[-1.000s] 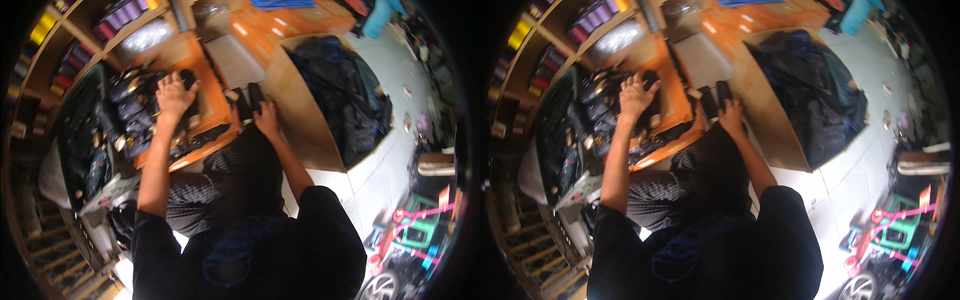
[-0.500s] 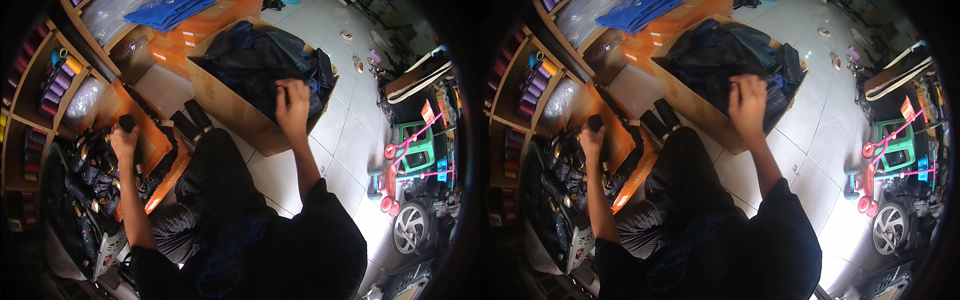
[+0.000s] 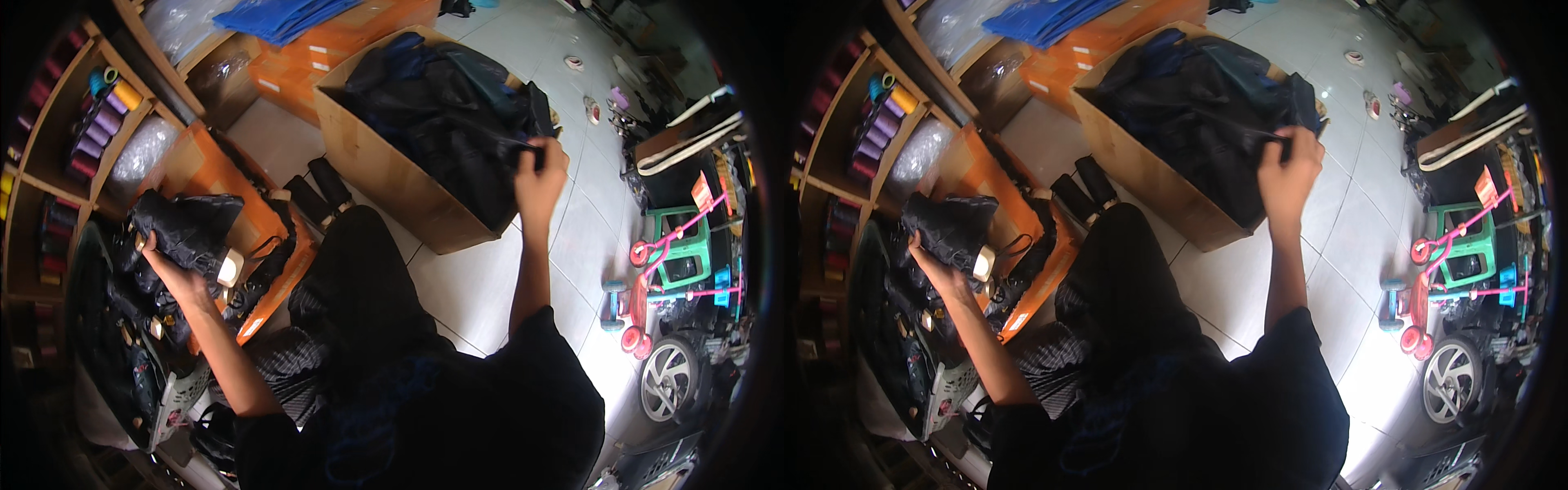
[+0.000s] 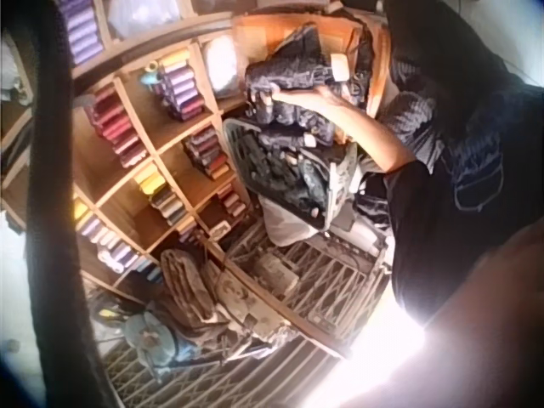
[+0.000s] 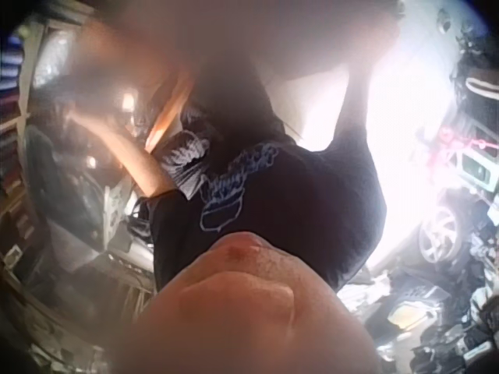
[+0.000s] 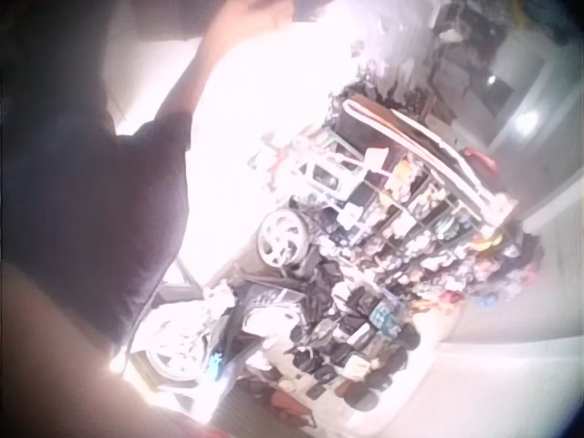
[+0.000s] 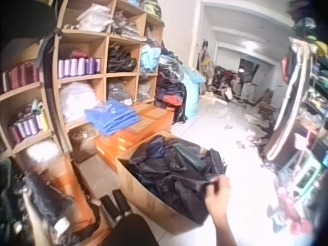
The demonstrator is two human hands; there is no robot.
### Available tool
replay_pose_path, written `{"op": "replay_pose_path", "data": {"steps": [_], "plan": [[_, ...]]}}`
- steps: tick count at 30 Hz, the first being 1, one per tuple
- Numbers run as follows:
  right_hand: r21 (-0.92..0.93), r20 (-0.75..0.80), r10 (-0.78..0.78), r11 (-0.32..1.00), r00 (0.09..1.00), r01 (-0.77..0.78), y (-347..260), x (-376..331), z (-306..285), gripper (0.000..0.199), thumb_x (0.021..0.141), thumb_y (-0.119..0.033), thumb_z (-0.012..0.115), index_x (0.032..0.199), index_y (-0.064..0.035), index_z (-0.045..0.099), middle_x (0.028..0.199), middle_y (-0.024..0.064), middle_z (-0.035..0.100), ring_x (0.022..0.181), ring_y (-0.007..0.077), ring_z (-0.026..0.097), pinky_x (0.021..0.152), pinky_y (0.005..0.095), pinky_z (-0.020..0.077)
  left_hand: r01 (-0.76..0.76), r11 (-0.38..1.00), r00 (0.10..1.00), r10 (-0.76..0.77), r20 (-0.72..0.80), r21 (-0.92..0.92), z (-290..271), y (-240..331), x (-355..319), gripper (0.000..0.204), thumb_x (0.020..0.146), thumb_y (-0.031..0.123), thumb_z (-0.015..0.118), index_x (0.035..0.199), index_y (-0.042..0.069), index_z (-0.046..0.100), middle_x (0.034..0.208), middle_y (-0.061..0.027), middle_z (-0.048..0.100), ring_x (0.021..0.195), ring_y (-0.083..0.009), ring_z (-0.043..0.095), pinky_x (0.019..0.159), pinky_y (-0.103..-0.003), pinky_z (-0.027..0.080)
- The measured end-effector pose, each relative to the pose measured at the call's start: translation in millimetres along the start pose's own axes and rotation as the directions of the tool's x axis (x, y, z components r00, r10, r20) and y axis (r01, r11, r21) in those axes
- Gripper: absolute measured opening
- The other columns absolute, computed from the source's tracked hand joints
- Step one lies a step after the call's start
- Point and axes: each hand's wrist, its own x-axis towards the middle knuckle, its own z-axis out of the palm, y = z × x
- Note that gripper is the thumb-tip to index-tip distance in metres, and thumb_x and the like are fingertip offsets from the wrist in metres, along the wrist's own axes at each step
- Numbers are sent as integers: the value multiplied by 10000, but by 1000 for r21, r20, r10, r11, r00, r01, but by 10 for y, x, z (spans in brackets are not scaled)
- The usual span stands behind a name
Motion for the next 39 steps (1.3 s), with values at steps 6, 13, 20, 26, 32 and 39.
{"op": "replay_pose_path", "data": {"steps": [6, 13, 20, 26, 32, 39], "plan": [[552, 0, 154, 824, 988, -128, -278, -334, -109, 68, 906, 9, 517, 938, 6, 576, 943, 71, 621, 914, 161, 569, 867, 284, 436, 77, 979, 994, -59, 94, -191, -42, -156, -482, 569, 886, 359, 520, 1308, -22, 512, 1167, -138, 644, 996, -238, 659, 904, -340, 537], [480, 313, -259, 874, 914, 83, -667, -1260, 444, 174, 819, -1, 611, 986, -36, 577, 972, 122, 605, 957, 259, 580, 881, 347, 426, 294, 811, 919, -94, 383, -505, -142, -389, -905, 667, 829, 352, 558, 1365, -23, 430, 1262, -179, 560, 1185, -374, 530, 1066, -562, 380], [431, 610, -518, 852, 600, 298, -598, -2216, 637, 222, 806, -27, 650, 1020, -66, 604, 1035, 90, 598, 1011, 299, 553, 899, 411, 408, 295, 907, 929, -199, 311, -299, -197, -384, -1226, 669, 847, 367, 535, 1372, -28, 410, 1293, -180, 546, 1094, -308, 601, 960, -443, 509], [605, 781, -275, 552, 560, -574, -1358, -1952, 365, 404, 873, -56, 644, 1259, -22, 528, 1216, 118, 538, 1124, 199, 536, 862, 302, 502, 159, 976, 987, -160, -5, 151, -10, -414, -1404, 509, 858, 169, 599, 1315, 66, 401, 1118, -120, 570, 931, -233, 622, 817, -368, 537], [593, 805, -427, 542, 412, -595, -1746, -1990, 541, 651, 851, -72, 694, 1402, -24, 351, 1247, 133, 526, 1159, 223, 537, 898, 346, 510, -15, 901, 989, -50, 139, 433, 23, -657, -1529, 506, 990, 297, 498, 1407, 21, 418, 1349, -144, 490, 1273, -234, 439, 1108, -343, 280], [25, 909, -416, -16, 29, -1000, -1645, -1855, 462, 641, 837, -5, 668, 1389, -36, 344, 1227, 136, 551, 1066, 243, 616, 830, 449, 576, 46, 746, 901, -318, 295, 664, -143, -407, -1547, 512, 1006, 373, 471, 1360, 5, 504, 1265, -110, 574, 1117, -174, 546, 950, -314, 436]]}}
